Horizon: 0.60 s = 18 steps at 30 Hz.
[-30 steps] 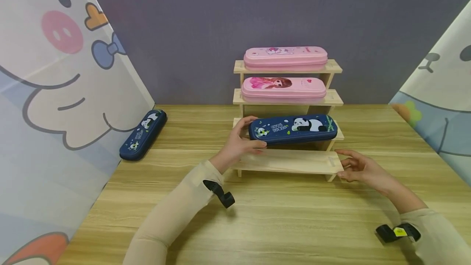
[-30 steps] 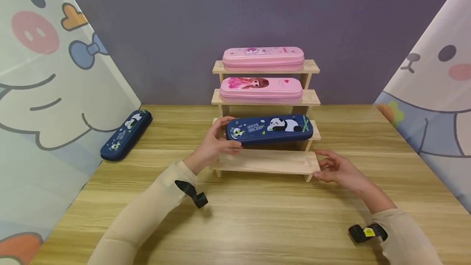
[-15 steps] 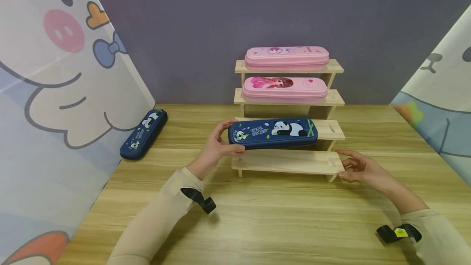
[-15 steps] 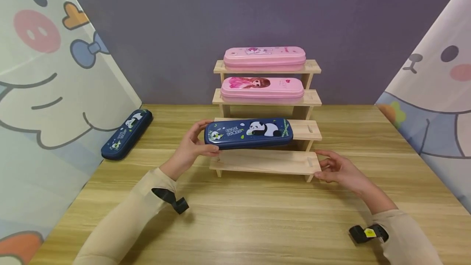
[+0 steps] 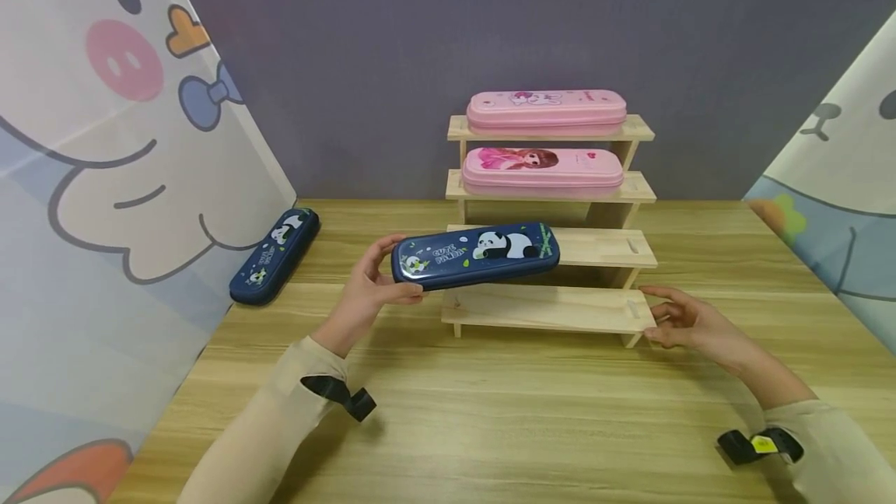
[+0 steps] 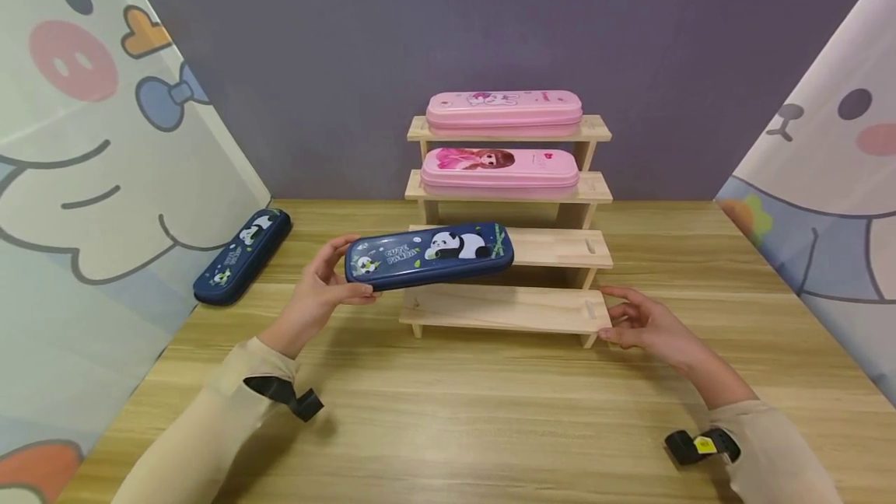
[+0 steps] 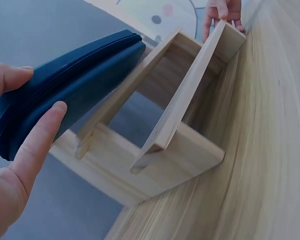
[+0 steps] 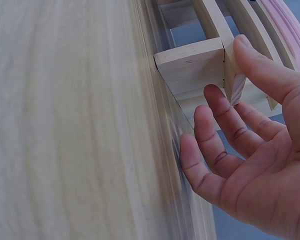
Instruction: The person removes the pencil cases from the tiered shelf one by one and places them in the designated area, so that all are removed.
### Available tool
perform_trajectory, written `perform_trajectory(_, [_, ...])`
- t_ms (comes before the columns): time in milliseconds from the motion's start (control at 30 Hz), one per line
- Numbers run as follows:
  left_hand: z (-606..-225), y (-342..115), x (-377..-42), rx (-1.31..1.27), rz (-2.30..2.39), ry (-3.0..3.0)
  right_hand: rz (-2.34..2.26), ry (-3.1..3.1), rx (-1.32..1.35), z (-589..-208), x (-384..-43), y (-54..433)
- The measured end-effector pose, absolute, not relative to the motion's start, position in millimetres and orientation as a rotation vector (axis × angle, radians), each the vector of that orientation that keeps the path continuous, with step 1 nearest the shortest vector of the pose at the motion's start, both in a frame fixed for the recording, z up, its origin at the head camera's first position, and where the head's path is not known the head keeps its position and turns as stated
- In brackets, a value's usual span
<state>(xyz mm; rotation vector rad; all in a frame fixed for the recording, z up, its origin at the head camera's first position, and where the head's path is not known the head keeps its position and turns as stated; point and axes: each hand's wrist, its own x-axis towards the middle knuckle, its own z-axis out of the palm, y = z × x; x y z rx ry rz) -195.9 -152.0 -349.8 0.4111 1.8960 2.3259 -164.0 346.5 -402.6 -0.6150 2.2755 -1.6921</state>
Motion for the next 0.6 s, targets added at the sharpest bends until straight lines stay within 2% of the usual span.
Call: perform_trajectory(600, [-342,-204,-176,0.323,2.511,2.0,-1.704,2.274,-0.606,-403,-164,346])
